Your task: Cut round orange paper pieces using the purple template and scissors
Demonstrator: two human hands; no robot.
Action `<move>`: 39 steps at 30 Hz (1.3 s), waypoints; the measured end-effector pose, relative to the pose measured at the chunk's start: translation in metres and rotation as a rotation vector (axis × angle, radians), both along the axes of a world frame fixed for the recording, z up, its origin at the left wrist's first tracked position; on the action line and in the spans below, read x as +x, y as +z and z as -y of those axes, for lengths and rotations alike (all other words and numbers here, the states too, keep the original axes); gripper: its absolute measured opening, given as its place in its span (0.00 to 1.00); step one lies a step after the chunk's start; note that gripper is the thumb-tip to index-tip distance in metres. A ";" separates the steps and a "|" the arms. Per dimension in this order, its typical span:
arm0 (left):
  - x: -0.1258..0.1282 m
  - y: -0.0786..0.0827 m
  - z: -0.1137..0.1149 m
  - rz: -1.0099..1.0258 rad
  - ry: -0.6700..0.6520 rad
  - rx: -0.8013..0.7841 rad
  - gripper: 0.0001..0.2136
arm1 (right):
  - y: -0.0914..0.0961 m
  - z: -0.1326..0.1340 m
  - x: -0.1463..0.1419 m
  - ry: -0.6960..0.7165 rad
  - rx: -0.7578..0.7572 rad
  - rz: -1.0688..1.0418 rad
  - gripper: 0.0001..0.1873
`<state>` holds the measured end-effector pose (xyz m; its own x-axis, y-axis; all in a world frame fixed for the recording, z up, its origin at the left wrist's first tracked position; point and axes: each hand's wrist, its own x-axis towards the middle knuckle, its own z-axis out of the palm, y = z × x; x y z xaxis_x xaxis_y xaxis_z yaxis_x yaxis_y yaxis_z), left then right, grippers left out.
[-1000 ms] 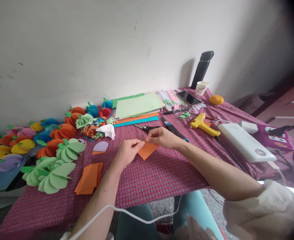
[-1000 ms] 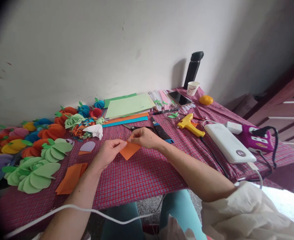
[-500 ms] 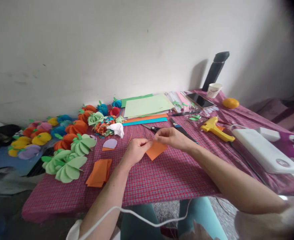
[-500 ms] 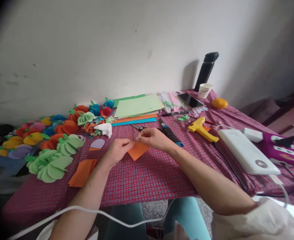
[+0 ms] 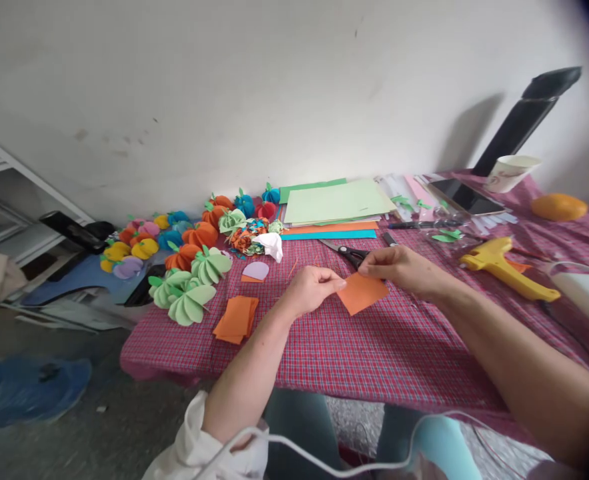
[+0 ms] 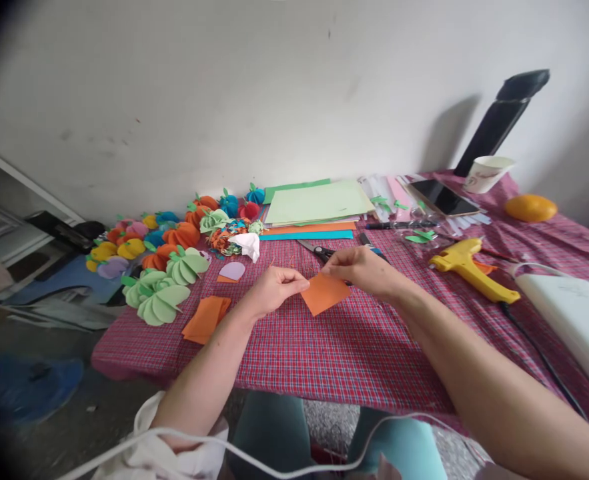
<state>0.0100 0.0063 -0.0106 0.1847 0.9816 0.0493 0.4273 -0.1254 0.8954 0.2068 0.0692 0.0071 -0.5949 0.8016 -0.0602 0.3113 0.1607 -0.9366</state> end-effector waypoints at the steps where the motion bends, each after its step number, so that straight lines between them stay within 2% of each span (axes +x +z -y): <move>1: -0.001 0.000 0.000 -0.004 0.003 -0.003 0.13 | 0.001 -0.002 0.003 -0.008 -0.004 -0.003 0.10; 8: -0.006 0.009 0.000 0.065 0.090 0.049 0.13 | 0.004 -0.008 0.010 -0.037 -0.012 -0.019 0.12; 14: 0.003 0.001 0.001 -0.005 -0.043 0.029 0.15 | 0.000 0.004 -0.007 0.039 -0.013 0.004 0.16; 19: 0.002 -0.004 0.001 0.036 0.117 0.080 0.16 | -0.005 0.002 -0.009 0.115 -0.125 -0.086 0.17; 23: 0.002 -0.001 0.016 -0.003 0.186 0.121 0.17 | -0.012 0.001 -0.011 0.127 -0.178 -0.133 0.15; 27: -0.002 -0.002 0.045 -0.081 0.252 0.099 0.15 | -0.016 0.007 -0.015 0.203 -0.205 -0.135 0.15; 30: -0.016 -0.002 0.069 -0.159 0.341 0.069 0.16 | -0.017 0.014 -0.019 0.325 -0.210 -0.110 0.16; 33: -0.044 0.004 0.090 -0.206 0.456 0.084 0.15 | -0.016 0.019 -0.022 0.369 -0.183 -0.079 0.17; 37: -0.090 0.013 0.107 -0.097 0.717 0.048 0.15 | -0.017 0.020 -0.024 0.373 -0.130 -0.020 0.17; 39: -0.108 0.014 0.112 -0.065 0.773 0.006 0.15 | -0.019 0.019 -0.024 0.389 -0.097 0.014 0.16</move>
<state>-0.0982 -0.1053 0.0034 -0.5495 0.8327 0.0674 0.4467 0.2247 0.8660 0.1833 0.0504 -0.0118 -0.8515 0.5067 -0.1348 0.2572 0.1796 -0.9495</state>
